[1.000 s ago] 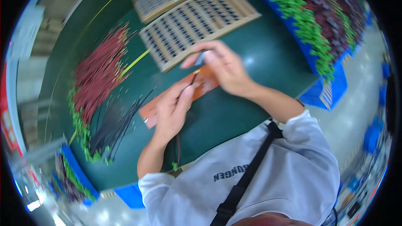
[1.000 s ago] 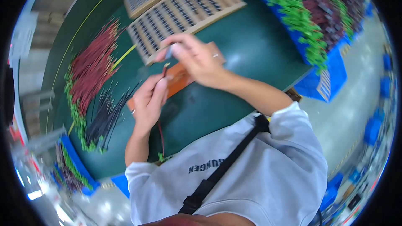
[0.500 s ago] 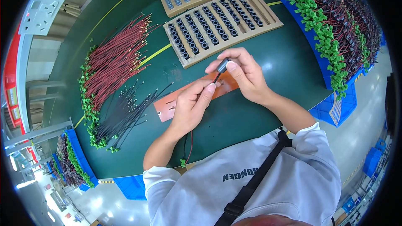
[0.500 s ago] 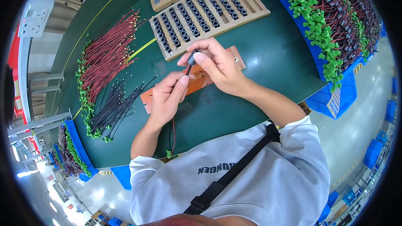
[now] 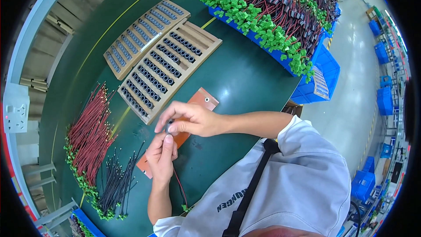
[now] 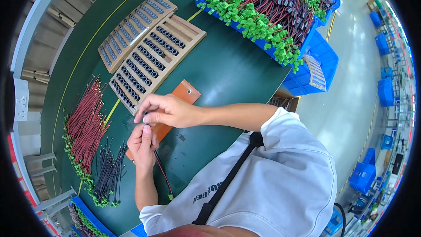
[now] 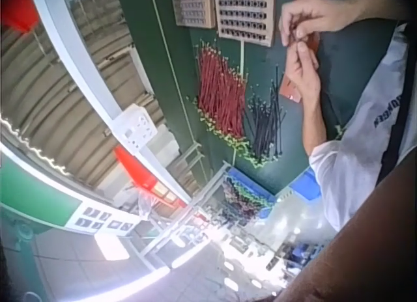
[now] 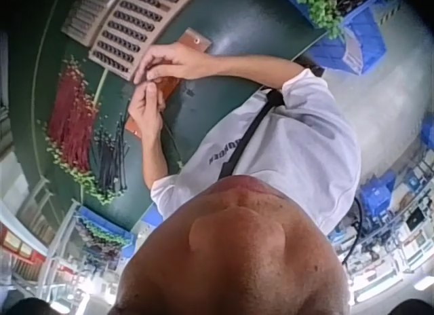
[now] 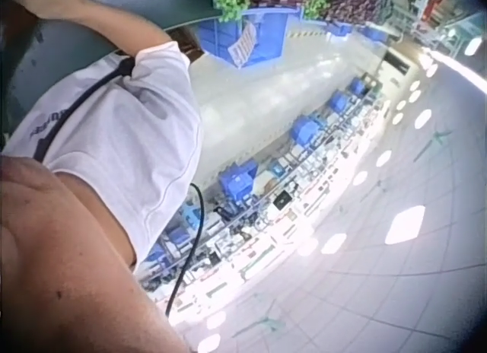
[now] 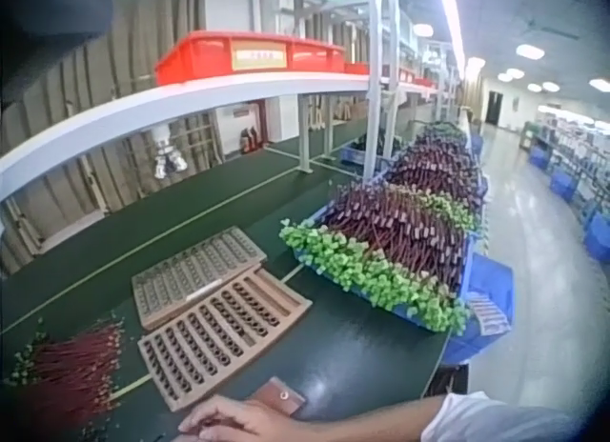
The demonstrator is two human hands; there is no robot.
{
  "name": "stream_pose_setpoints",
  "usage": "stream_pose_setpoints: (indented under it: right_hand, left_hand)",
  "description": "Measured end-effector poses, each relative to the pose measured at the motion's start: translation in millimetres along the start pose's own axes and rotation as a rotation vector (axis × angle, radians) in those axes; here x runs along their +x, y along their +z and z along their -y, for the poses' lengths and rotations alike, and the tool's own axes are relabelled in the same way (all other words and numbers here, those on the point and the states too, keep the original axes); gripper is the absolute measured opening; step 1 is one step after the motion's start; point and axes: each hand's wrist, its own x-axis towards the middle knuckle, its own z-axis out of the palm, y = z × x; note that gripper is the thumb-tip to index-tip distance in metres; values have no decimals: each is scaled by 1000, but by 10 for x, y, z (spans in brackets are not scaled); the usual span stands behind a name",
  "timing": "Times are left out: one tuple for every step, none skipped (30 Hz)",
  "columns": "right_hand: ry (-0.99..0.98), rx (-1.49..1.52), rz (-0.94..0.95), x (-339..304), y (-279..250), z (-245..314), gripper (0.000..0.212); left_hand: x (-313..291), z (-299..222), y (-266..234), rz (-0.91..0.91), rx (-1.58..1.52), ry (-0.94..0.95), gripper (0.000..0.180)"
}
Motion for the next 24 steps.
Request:
stream_pose_setpoints:
  right_hand:
    - [-105,-225,40,4,-4,-5,19]
    - [-17,-233,40,-12,-8,22,22]
    - [-20,-233,36,-13,12,21,22]
    - [60,-75,-7,-21,36,12,26]
    - [138,83,-50,-21,46,4,29]
    - [137,82,-53,-8,44,3,29]
    - [151,193,-31,17,55,8,30]
    - [164,304,-9,28,63,14,30]
    - [162,305,-11,6,62,11,30]
    - [238,213,98,-19,42,-6,28]
    - [314,120,206,-39,29,-27,27]
    - [228,15,194,-44,40,-55,27]
    - [226,15,192,-39,31,-45,27]
    - [284,54,198,-37,8,-31,27]
    - [344,94,203,-32,-9,-23,28]
    - [304,175,156,-10,-15,-17,28]
    - [264,257,108,16,-21,-2,28]
    - [261,314,35,24,-49,41,28]
    - [214,287,-28,73,-123,82,30]
    - [189,277,-83,124,-196,118,30]
    - [162,267,-137,168,-265,148,30]
    - [174,230,-91,182,-320,174,32]
    - [168,227,-91,182,-294,192,32]
    - [276,247,-2,169,-227,218,33]
  left_hand:
    - [2,26,-52,34,-11,-15,18]
    - [11,36,-81,68,-21,-30,21]
    - [12,43,-67,71,-18,-29,21]
    - [20,31,0,26,-75,-10,35]
    - [31,16,49,-20,-132,9,53]
    - [46,-2,71,-18,-132,8,53]
    - [53,-33,79,-16,-149,11,68]
    - [53,-63,89,-14,-166,13,84]
    - [40,-90,124,-12,-164,13,84]
    - [41,-112,171,0,-167,58,86]
    - [48,-122,195,12,-170,102,88]
    - [58,-107,181,2,-183,73,95]
    - [65,-131,188,4,-181,73,95]
    - [74,-163,208,1,-204,58,91]
    - [80,-183,217,-2,-228,43,87]
    - [63,-206,192,-3,-221,51,87]
    - [25,-230,133,14,-212,-1,73]
    - [-20,-253,72,30,-202,-53,60]
    - [-26,-232,5,37,-200,-51,60]
    - [-52,-173,-73,70,-98,-120,44]
    - [-88,-138,-139,103,4,-188,32]
    - [-135,-131,-195,101,22,-202,26]
    - [-167,-134,-215,104,25,-197,26]
    - [-188,-143,-230,96,43,-234,27]
